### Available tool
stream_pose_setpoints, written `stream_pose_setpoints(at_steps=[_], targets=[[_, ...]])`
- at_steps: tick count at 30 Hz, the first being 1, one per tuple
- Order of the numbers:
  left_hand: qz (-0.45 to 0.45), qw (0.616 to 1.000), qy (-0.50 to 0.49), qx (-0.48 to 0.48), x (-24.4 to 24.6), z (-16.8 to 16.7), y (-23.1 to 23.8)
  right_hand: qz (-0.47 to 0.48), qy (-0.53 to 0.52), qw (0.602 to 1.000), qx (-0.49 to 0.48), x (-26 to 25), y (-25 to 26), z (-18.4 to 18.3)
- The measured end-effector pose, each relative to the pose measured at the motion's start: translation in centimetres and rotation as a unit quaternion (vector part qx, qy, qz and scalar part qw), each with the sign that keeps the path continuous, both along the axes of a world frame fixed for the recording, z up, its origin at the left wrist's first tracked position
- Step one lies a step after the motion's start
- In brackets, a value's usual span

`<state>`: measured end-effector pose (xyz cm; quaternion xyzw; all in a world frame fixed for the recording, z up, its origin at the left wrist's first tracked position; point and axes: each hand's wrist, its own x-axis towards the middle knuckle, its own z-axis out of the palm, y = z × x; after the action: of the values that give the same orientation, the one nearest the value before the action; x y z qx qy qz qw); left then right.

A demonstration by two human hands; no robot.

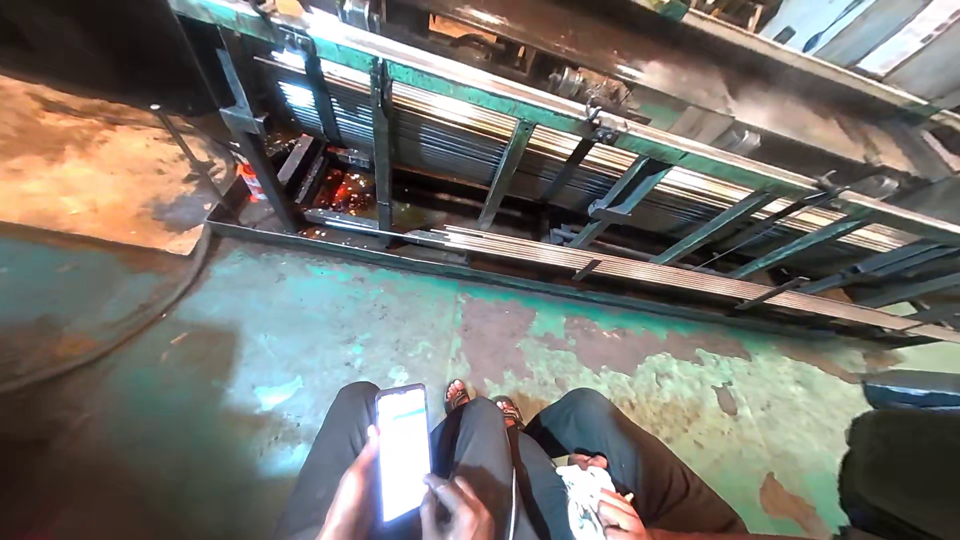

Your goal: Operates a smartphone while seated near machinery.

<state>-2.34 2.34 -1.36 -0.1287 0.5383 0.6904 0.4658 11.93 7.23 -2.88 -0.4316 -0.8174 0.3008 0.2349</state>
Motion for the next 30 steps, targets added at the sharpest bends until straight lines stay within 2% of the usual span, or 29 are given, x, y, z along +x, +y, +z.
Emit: stream_pose_setpoints(at_steps=[21,30], targets=[[0.01,1.0,-0.009,0.004,0.15,-0.16,-0.21,-0.025,-0.022,0.999,-0.012,0.02,0.13,-0.01],[-0.008,0.999,-0.033,0.03,0.19,-0.31,-0.24,0.005,-0.021,1.0,-0.005,0.21,-0.1,0.42]])
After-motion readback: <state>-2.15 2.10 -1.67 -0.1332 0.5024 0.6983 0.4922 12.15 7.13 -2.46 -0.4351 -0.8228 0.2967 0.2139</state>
